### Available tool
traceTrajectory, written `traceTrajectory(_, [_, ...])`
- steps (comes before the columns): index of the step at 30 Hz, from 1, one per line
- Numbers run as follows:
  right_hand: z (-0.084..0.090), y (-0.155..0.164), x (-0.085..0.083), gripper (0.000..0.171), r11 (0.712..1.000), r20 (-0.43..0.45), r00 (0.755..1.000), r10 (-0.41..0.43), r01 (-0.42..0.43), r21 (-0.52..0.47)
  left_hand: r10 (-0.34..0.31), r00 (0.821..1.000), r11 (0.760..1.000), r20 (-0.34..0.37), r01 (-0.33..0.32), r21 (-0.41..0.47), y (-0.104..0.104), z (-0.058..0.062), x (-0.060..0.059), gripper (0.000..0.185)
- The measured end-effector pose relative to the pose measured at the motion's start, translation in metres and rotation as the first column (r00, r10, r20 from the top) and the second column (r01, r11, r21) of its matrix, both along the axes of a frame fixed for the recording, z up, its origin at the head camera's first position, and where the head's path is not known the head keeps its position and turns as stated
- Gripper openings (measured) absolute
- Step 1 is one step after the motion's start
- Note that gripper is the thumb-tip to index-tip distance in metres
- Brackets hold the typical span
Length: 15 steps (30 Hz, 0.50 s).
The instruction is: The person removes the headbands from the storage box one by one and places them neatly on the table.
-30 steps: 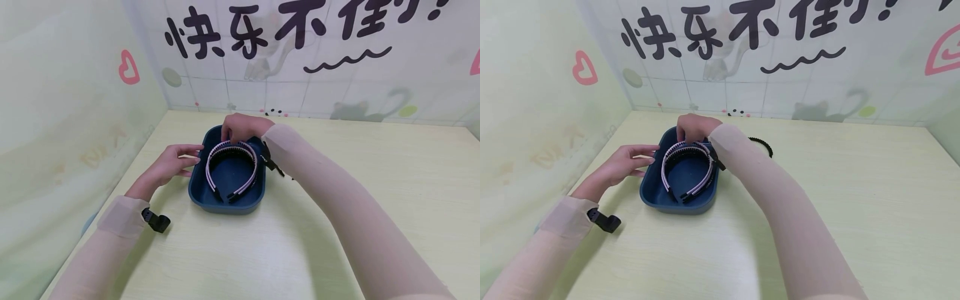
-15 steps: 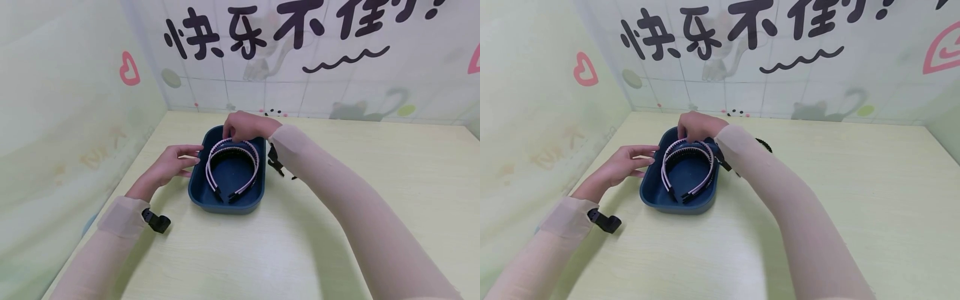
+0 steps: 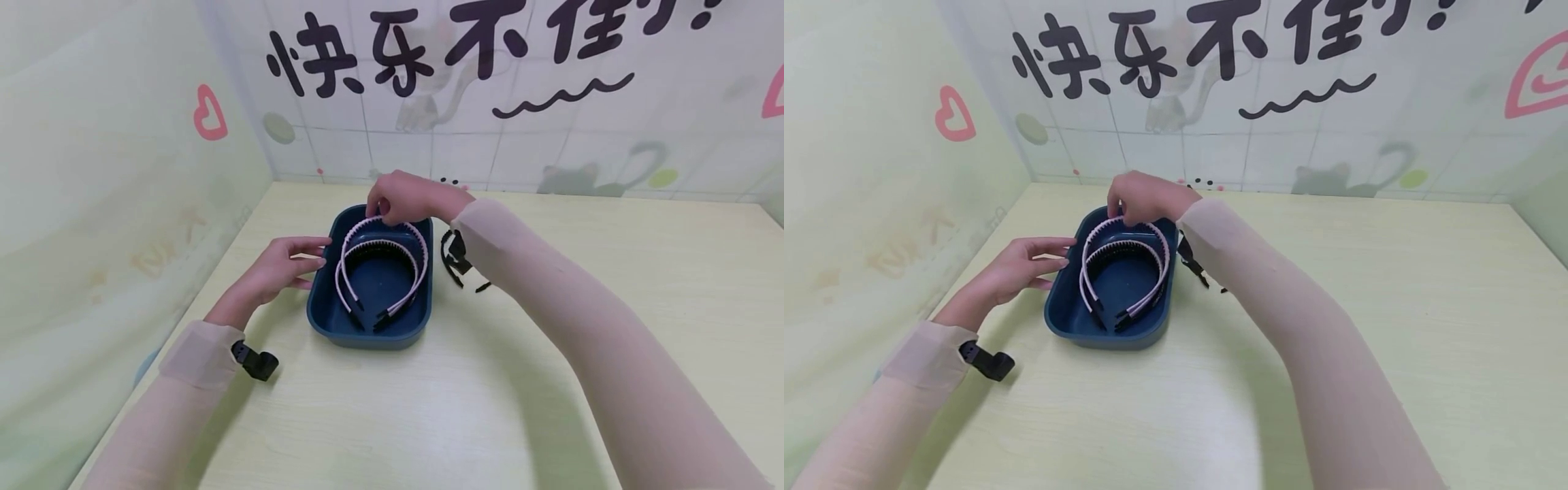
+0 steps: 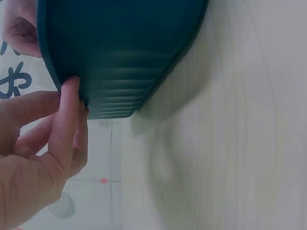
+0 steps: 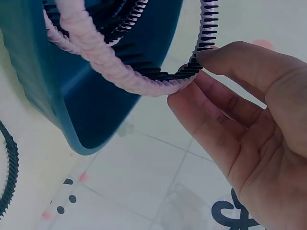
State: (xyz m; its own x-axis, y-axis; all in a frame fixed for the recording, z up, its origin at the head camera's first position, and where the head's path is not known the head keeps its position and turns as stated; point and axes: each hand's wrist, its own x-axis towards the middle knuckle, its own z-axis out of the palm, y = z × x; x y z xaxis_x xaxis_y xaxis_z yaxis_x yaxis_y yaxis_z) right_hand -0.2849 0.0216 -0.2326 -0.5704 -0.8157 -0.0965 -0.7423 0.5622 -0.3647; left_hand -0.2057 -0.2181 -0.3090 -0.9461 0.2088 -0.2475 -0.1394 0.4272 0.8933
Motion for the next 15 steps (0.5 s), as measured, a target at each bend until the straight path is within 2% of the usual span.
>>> traceTrajectory(7, [0.01, 0.008, 0.002, 0.029, 1.0, 0.004, 1.0, -0.005, 0.005, -0.022, 0.003, 1.0, 1.0, -0.002, -0.003, -0.005, 0.0, 0.0, 0.001, 0.045])
traceTrajectory(15, [0.018, 0.018, 0.002, 0.029, 1.0, -0.038, 0.999, -0.005, 0.004, -0.025, 0.003, 1.0, 1.0, -0.006, -0.003, -0.008, 0.002, 0.001, 0.002, 0.045])
